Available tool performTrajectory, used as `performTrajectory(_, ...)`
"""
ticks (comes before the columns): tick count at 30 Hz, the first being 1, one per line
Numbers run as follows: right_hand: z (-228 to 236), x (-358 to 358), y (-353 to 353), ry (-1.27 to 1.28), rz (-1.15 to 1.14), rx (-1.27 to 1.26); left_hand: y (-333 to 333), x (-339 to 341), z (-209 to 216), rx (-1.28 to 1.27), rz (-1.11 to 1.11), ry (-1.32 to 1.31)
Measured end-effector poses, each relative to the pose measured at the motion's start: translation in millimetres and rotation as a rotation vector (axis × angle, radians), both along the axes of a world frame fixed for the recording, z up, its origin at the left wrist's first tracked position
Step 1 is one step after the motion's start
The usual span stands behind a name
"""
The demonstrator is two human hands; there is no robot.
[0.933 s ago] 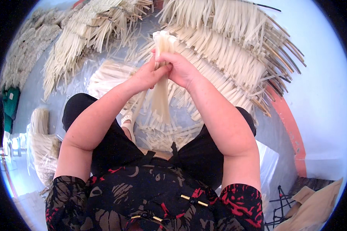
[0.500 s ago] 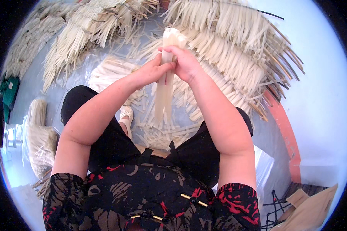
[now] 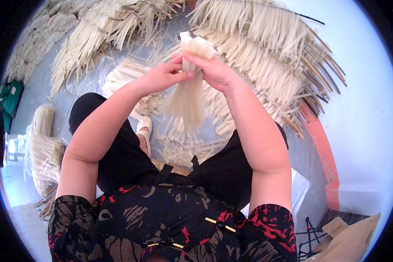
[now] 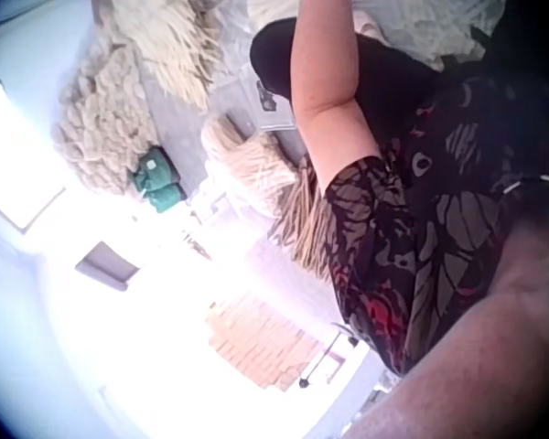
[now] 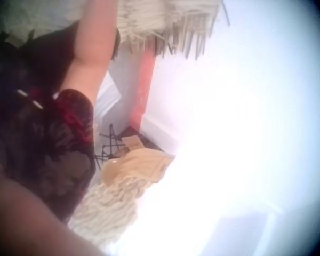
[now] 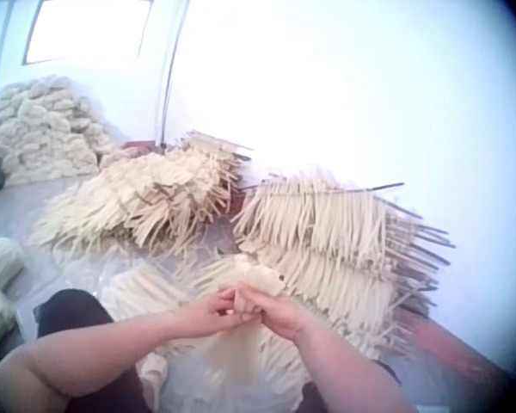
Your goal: The person gathers and aligns white noodle strips by hand, bundling them into organized rows on wooden frames on the floor.
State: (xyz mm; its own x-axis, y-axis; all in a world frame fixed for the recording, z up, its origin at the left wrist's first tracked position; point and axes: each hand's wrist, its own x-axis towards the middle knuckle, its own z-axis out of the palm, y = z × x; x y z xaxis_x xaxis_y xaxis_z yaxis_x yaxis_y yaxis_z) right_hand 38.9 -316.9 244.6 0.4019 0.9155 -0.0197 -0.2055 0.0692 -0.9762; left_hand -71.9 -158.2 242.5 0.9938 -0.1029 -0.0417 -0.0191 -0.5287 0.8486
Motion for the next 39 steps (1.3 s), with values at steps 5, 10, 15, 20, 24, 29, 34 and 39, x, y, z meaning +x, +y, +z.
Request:
performTrajectory(5,16.7,-25.7,1.7,-0.066,0.016,0.029,-7.4,-8.5,-10.3,-0.608,0.019,0.000)
performTrajectory(10,25.5,-49.1,-8.8,-0.121,0.012,-0.163,-18.1,-16.8,-12.2,-0.789,-0.171,0.129)
performTrajectory(15,34.4,-53.8,-15.1,-0.232,-0.076,-0.152,-24.1,-11.6,-16.0,-0.847,-0.330,0.119)
performTrajectory(20,48.6,-54.0,-12.4,-0.179,-0.373,-0.017,-31.2,-9.2,-0.5,-1.064,-0.313,0.179)
performTrajectory(24,65.5,-50.2,-13.6,-0.466,-0.369,0.020,-31.0,-9.1,6.8,-1.001,-0.364,0.352)
performTrajectory(29,46.3,-25.3,-17.7,-0.135,-0.247,0.064,-43.6,3.0,-1.5,-1.082,-0.374,0.352)
performTrajectory(34,23.8,-11.5,-4.4,-0.210,-0.212,-0.010,-40.6,16.9,-30.0,-1.359,-0.177,0.420)
performTrajectory(39,-9.2,-3.8,5.5,-0.369,-0.381,0.077,-10.6,28.2,-56.0,-1.429,0.031,0.290)
